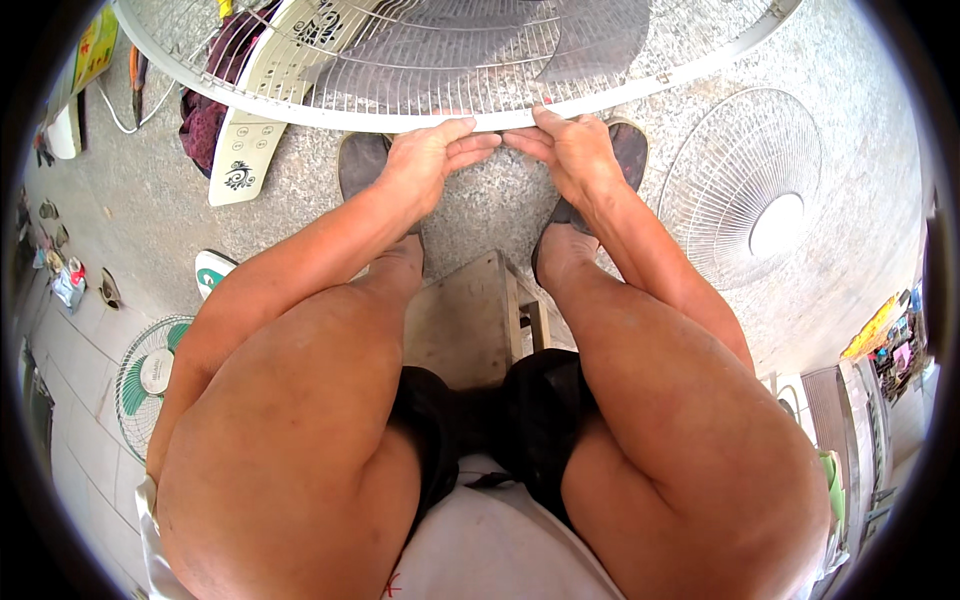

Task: The person assembles a white plastic ring onto the front grill of a standing fan. They then attach the rear grill to the fan, aligning and securing it in place.

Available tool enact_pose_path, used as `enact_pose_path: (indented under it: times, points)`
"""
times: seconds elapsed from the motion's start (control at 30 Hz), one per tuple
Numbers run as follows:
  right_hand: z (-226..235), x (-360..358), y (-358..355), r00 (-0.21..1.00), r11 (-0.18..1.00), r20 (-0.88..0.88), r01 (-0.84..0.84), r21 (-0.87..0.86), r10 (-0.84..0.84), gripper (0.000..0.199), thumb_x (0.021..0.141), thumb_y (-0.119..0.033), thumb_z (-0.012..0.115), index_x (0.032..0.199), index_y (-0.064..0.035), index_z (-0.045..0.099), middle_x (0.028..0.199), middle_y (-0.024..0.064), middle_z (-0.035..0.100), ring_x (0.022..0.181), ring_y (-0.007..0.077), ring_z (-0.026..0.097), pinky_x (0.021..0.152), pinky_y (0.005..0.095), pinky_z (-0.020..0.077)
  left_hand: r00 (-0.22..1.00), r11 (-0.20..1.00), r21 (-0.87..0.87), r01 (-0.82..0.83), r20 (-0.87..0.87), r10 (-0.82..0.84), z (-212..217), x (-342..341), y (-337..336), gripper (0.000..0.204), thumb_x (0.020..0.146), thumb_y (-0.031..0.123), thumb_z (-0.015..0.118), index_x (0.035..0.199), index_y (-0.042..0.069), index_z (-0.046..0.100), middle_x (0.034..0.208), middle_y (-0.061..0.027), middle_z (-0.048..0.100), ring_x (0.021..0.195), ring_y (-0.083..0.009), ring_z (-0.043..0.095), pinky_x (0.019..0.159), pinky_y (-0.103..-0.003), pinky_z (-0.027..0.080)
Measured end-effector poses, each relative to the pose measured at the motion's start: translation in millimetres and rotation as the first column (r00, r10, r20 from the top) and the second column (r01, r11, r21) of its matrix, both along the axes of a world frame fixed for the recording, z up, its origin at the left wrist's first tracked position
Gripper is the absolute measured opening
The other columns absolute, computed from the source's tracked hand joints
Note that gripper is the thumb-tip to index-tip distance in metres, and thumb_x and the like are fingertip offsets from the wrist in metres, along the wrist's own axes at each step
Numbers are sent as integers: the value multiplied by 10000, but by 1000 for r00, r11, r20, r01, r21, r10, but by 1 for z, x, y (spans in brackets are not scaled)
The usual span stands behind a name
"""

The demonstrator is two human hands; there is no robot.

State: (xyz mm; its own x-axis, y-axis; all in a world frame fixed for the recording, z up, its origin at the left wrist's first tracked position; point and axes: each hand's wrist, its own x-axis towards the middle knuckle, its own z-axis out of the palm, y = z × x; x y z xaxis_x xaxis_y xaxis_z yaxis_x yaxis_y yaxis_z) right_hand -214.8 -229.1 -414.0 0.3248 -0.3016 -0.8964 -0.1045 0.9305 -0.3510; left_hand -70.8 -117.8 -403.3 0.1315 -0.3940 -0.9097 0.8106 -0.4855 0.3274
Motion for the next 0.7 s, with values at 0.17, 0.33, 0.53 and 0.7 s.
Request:
enact_pose_path:
  times: [0.17,0.33,0.53,0.7]
  points:
    - [7,3,-3,996,999,-70,-45,20,47,319,939,-57,492,1147,177,428,1052,284,590,893,329,668,814,352,575,1000,1000,-10,21,-6,-21,-4,3,2,272,899,117,577,1080,-82,532,1023,-192,620,929,-304,665,867,-395,543]
    - [16,8,-5,988,997,-131,-80,-6,79,323,950,-72,481,1154,173,424,1041,287,596,880,333,672,790,359,585,1000,999,41,7,9,-7,-1,0,-1,280,902,98,564,1108,-88,530,1068,-192,605,960,-288,653,888,-392,536]
    - [15,6,-2,993,997,-98,-69,-28,66,297,964,-74,462,1144,161,428,1039,284,598,873,339,672,783,366,590,998,999,-9,-37,-52,37,-2,3,0,314,886,59,573,1146,-108,517,1140,-183,572,1099,-274,570,962,-407,492]
    - [10,1,-2,999,1000,-40,-30,3,31,286,961,-60,463,1140,158,416,1045,280,591,900,348,663,805,377,586,988,993,5,-120,-95,120,-5,5,-2,273,874,38,572,1104,-105,537,1115,-181,572,1078,-282,571,970,-406,483]
